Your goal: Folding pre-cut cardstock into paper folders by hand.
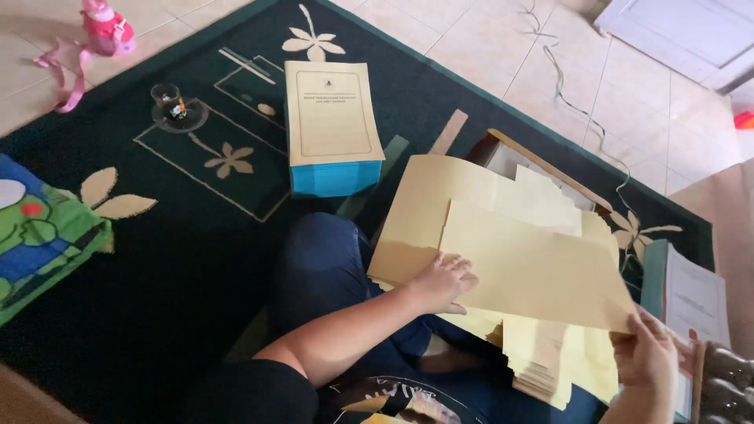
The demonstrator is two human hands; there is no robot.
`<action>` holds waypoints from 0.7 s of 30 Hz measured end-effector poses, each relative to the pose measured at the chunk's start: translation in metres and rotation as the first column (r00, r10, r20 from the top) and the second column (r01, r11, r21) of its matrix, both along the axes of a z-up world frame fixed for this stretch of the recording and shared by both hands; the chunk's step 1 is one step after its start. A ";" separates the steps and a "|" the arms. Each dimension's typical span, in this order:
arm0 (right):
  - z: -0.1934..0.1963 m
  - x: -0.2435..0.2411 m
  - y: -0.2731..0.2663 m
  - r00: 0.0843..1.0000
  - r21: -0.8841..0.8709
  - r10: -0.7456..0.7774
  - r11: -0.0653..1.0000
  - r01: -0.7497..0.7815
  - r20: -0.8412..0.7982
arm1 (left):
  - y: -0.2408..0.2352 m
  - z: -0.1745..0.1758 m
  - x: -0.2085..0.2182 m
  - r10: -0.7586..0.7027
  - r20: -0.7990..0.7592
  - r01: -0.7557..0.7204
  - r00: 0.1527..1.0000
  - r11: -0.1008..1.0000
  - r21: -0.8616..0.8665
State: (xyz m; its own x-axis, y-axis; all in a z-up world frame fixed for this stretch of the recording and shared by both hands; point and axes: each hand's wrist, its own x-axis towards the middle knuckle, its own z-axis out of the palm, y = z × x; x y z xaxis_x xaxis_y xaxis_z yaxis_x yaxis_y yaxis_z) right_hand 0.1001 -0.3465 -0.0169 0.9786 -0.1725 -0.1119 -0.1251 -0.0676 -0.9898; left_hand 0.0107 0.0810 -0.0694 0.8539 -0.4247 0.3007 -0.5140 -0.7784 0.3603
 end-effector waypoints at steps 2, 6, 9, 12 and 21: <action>0.037 -0.024 0.021 0.999 0.138 0.045 0.989 -0.049 0.031 | 0.003 0.010 -0.011 -0.004 0.036 0.006 0.999 0.998 -0.062; 0.124 -0.083 0.118 0.963 0.367 -0.166 0.927 0.079 0.214 | 0.018 0.057 -0.034 0.135 0.276 -0.057 0.952 0.959 -0.276; 0.134 -0.095 0.147 0.943 0.454 -0.141 0.891 -0.013 0.303 | 0.029 0.078 -0.045 0.213 0.270 -0.086 0.939 0.905 -0.417; 0.102 -0.081 0.159 0.942 0.236 0.101 0.954 -0.183 0.320 | 0.041 0.097 -0.059 0.238 0.218 -0.084 0.946 0.834 -0.545; 0.034 -0.093 0.232 0.936 0.037 0.353 0.935 -0.352 -0.009 | 0.082 0.095 -0.082 0.329 -0.212 -0.329 0.920 0.359 -0.873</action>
State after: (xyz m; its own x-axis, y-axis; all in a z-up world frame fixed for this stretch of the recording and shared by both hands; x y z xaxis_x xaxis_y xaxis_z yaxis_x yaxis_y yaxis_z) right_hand 0.0071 -0.1143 0.0174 0.9740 0.1874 -0.1270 -0.1145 -0.0765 -0.9905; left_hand -0.0709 0.1627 0.0259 0.8624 0.3909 0.3217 -0.2926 -0.1337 0.9468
